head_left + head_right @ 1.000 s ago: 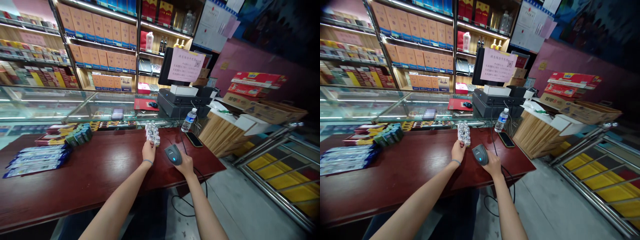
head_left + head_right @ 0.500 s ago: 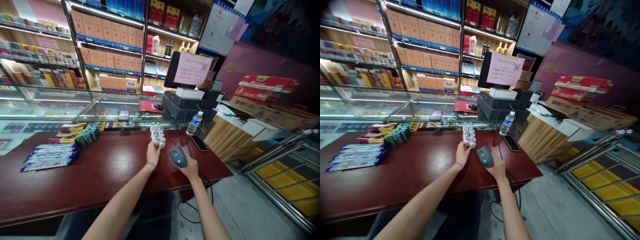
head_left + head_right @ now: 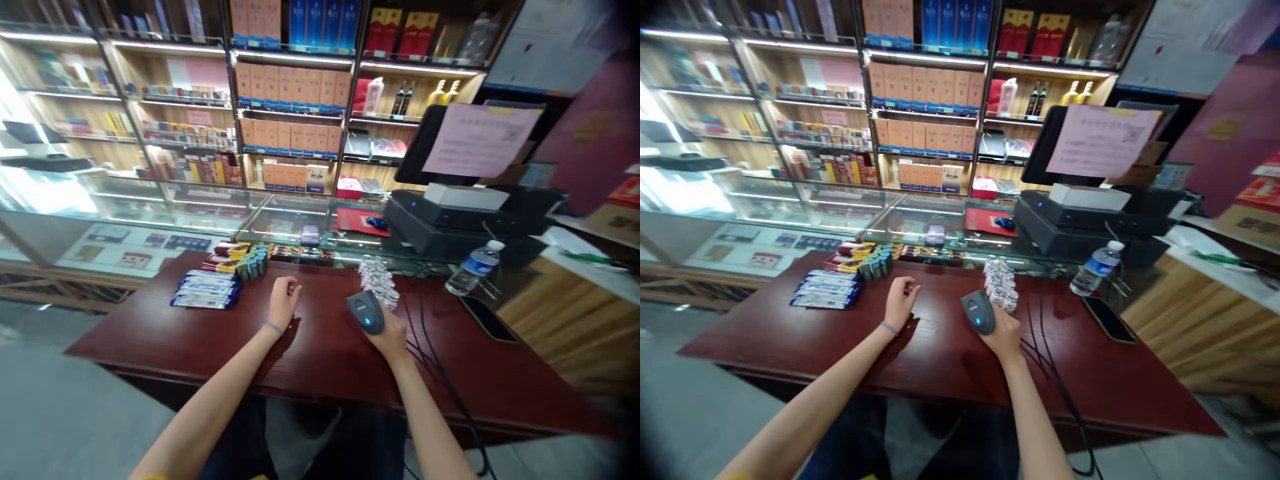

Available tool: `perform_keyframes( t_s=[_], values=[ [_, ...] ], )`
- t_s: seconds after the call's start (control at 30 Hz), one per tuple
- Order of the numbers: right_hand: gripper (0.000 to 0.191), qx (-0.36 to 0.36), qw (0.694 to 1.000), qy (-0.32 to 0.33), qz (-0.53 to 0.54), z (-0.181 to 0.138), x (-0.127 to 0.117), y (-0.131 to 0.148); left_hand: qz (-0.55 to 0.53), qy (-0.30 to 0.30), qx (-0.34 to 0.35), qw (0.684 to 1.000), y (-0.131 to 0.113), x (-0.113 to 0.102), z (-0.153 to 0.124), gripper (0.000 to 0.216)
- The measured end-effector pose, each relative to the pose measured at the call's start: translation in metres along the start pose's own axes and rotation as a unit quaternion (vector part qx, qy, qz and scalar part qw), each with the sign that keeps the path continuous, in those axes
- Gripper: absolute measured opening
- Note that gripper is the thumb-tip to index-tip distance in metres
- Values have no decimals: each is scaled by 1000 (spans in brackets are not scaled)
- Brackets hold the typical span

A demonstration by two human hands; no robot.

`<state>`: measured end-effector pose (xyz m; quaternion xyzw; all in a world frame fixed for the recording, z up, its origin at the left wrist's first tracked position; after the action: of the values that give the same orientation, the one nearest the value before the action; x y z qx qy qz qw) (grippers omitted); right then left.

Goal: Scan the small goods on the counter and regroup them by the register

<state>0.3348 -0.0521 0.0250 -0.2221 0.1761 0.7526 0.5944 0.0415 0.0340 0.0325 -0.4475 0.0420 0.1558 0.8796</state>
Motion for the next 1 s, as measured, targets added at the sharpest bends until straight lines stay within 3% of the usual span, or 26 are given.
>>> perform_keyframes(
  t_s=[0.3,0.5,0.63,0.77,0.9,1.0],
  values=[
    [33,-50,997,-13,55,35,46,85,105,-61,22,992,43,-156,9,12],
    [34,-97,993,-6,66,31,55,105,207,-134,9,969,75,-232,6,19],
    [33,-130,989,0,66,23,55,105,257,-167,-10,952,87,-245,8,29],
    [33,-140,988,12,67,20,56,104,305,-95,-30,947,88,-230,10,46],
    [34,-141,988,1,68,19,55,105,360,-5,-96,928,88,-218,8,51],
    [33,-141,988,7,69,20,52,106,384,5,-113,916,86,-218,6,48]
  ],
)
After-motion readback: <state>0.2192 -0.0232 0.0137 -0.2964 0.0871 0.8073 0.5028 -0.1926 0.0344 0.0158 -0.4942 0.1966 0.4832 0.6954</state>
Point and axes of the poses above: each hand's wrist, its own z-axis towards the middle knuckle, its own x-axis out of the palm, y = z × x, the point moved 3 cm from there along z, towards the middle knuckle, and after that the axes turned 10 degrees about -z, right-handed, at the moved point
